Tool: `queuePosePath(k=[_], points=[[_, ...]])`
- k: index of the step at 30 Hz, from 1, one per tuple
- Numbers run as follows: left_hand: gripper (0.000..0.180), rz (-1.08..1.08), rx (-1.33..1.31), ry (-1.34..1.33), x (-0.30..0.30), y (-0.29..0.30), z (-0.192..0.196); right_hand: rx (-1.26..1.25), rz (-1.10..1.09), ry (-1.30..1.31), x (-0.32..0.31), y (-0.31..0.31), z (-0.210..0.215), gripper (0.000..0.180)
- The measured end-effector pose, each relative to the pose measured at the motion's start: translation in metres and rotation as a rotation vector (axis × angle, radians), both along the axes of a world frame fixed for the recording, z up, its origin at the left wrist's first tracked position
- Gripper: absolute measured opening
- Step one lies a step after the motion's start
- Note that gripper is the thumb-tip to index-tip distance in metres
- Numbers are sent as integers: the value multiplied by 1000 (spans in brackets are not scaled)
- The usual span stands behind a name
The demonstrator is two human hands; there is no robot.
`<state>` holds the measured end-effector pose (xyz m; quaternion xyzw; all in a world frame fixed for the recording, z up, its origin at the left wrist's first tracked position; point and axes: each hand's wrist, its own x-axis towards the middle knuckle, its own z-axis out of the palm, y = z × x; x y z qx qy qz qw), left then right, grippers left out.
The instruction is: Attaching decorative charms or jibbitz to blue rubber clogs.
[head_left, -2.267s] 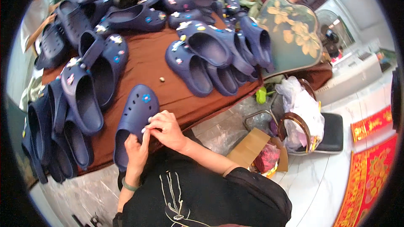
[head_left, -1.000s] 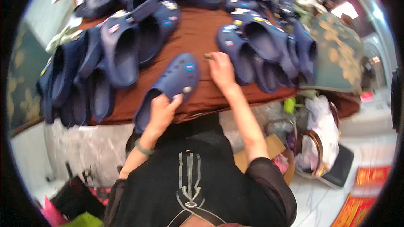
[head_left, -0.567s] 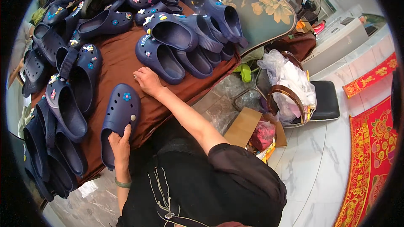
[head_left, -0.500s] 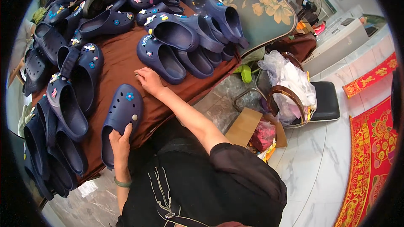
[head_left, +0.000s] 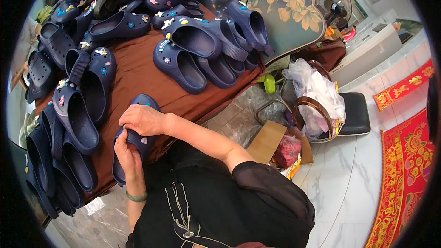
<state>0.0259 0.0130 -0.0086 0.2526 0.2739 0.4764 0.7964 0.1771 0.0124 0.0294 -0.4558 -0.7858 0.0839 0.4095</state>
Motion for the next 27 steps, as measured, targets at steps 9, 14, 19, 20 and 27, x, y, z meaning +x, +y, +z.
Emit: queuePosePath(k=[9, 14, 19, 20, 27], points=[[18, 83, 153, 123, -5, -13, -9, 91, -96, -249, -8, -2, 5, 8], [19, 87, 145, 101, -1, -25, 2, 77, -49, -124, -9, -14, 6, 8], [21, 69, 172, 102, -7, -21, -6, 229, -266, -148, 0, -28, 18, 23], [22, 62, 172, 93, -8, -19, -11, 216, -307, -146, 0, -31, 18, 23], [30, 56, 182, 42, -4, -25, -13, 244, -260, -11, -24, -38, 0, 22]])
